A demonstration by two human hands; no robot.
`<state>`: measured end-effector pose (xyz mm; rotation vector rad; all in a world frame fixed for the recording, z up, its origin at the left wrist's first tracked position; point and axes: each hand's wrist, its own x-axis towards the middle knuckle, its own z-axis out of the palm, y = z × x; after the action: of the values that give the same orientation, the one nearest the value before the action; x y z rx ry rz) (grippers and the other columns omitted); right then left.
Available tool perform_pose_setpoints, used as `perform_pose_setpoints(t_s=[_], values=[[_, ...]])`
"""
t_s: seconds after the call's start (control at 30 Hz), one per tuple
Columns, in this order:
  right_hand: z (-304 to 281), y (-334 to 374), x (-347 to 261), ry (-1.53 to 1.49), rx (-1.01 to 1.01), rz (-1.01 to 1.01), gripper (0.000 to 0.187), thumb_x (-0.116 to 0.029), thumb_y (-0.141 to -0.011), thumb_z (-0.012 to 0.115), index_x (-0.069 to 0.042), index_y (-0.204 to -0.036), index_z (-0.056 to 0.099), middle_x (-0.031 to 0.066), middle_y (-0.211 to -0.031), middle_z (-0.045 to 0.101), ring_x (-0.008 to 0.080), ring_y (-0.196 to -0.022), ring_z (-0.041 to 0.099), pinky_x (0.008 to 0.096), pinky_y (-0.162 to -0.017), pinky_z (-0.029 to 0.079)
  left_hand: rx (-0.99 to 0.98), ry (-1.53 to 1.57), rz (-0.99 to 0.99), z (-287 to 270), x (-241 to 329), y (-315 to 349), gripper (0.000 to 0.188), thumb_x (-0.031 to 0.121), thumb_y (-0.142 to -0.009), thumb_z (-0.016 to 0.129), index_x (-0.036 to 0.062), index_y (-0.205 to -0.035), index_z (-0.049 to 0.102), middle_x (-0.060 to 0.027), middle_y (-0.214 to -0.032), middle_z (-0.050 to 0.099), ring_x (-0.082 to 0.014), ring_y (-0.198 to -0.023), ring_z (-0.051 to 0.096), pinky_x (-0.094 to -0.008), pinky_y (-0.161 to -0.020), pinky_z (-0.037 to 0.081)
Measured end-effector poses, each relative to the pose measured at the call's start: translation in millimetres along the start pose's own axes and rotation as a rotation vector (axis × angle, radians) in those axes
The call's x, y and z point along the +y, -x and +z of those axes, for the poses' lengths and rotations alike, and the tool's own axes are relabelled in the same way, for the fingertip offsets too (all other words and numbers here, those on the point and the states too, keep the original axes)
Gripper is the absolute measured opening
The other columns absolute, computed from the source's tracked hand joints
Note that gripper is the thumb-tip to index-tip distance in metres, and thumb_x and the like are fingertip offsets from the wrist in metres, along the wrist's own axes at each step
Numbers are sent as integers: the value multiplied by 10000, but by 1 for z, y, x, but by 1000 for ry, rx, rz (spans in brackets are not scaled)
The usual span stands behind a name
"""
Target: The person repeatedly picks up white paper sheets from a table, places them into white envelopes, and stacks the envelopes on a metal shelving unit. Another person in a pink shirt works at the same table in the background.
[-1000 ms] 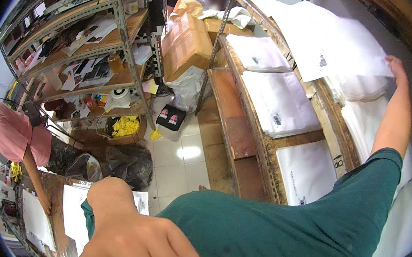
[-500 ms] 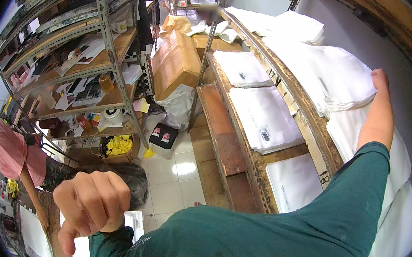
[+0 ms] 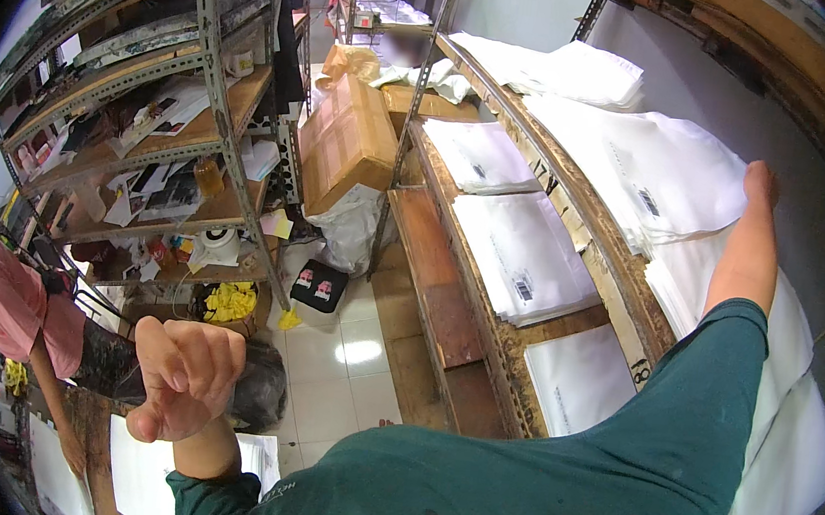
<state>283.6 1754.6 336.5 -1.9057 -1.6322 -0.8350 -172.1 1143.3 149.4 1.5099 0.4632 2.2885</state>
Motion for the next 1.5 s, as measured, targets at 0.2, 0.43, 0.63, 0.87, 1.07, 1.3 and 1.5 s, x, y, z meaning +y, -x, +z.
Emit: perform_pose_setpoints(t_s=[0.2,0.43,0.63,0.87,1.07,1.3,1.5], values=[[-1,17,-20,-205,-88,-76,222,-204,-786,530,-114,-957,640,161,-1065,591,315,-1030,548,389,-879,425,16,10,-34,6,-5,0,456,474,-670,688,96,-778,458,12,-540,417,-102,-431,376,-235,-433,292],[-25,38,-59,29,-2,-74,311,-147,-785,526,-178,-1090,582,126,-1178,535,279,-1101,501,371,-929,393,-31,5,-52,12,-1,7,445,471,-659,698,89,-781,505,1,-534,442,-106,-419,376,-240,-420,289],[-2,7,-166,-431,-540,-428,471,-195,-744,596,-243,-1205,516,67,-1246,498,254,-1110,484,326,-954,372,-93,114,-123,22,-24,3,461,478,-644,705,78,-811,546,-10,-548,472,-113,-426,390,-248,-429,286],[-97,117,-291,-345,-792,-635,668,-535,-587,682,-96,-1083,596,95,-1042,587,233,-953,548,439,-757,463,-72,108,-125,20,-13,20,482,471,-645,704,55,-835,549,-25,-556,479,-118,-443,397,-254,-442,278],[-68,100,-306,-415,-672,-747,425,-316,-589,693,-59,-926,662,121,-955,635,230,-907,577,340,-821,436,-22,69,-94,19,1,36,470,457,-650,710,54,-825,544,-25,-554,474,-116,-442,394,-256,-442,281],[-53,73,-300,-521,-529,-627,344,-289,-643,657,-86,-920,663,116,-970,632,227,-930,571,350,-828,424,-11,42,-108,18,8,40,471,454,-649,710,51,-821,535,-23,-556,470,-117,-451,397,-259,-445,283],[-95,96,-285,-639,-717,-432,434,-395,-763,566,-95,-1075,599,109,-1067,581,238,-971,538,444,-833,423,-5,24,-115,15,13,42,473,454,-652,707,56,-823,519,-15,-551,459,-119,-456,393,-259,-454,290]])
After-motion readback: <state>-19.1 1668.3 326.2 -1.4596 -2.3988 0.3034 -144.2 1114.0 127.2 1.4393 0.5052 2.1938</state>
